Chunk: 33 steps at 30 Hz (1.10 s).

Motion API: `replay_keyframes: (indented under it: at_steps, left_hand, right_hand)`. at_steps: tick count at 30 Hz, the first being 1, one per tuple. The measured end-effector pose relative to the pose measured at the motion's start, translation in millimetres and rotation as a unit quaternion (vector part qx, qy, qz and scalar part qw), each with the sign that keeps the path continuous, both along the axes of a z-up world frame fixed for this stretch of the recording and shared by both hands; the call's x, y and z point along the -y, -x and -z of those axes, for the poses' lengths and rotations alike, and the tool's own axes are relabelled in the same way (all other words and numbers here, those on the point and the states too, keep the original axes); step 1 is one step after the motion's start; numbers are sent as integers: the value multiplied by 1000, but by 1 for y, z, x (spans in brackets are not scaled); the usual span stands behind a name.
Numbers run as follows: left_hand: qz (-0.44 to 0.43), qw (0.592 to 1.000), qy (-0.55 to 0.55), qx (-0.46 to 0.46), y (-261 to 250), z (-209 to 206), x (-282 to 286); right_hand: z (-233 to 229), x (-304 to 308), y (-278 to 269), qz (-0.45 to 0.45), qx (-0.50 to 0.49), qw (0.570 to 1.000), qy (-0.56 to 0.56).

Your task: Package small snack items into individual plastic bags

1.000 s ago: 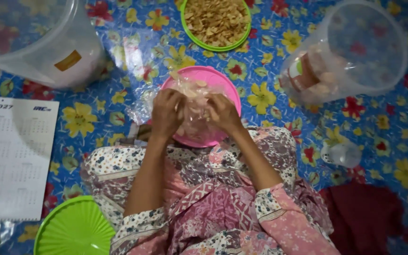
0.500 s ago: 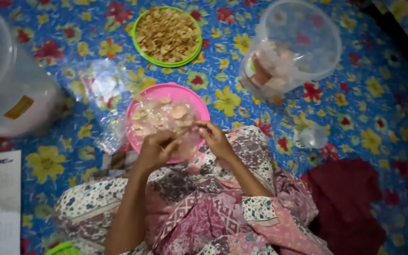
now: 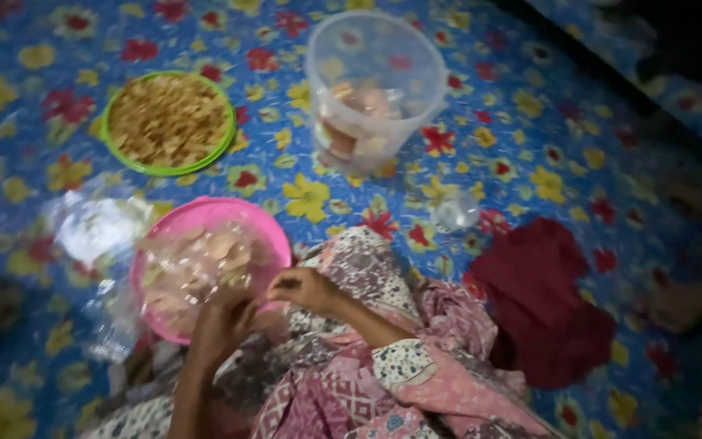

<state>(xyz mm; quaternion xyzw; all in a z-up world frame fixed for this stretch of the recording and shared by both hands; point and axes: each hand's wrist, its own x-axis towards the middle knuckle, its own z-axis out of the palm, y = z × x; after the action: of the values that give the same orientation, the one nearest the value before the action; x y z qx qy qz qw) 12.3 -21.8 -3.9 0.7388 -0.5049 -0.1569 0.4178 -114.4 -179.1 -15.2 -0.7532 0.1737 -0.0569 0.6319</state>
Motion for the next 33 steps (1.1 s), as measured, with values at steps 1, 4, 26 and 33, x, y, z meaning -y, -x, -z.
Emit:
replay_keyframes:
  at_steps: [1,4,26,33]
  left_hand:
    - [2,1000,0,2,0,6,-1]
    - [-6,997,-69,-40,3,0,2]
    - [-90,996,-10,12,5,-7,-4]
    - [-226,958,111,-135,-62,-111,-31]
  right_hand:
    - [-12,-2,1,-12,-47,999,-3]
    - [-32,-1,5,-45,-95,994,-12]
    - [48,5,-6,23,-6,1000,-12]
    - [28,1,-8,53,-9,995,-84]
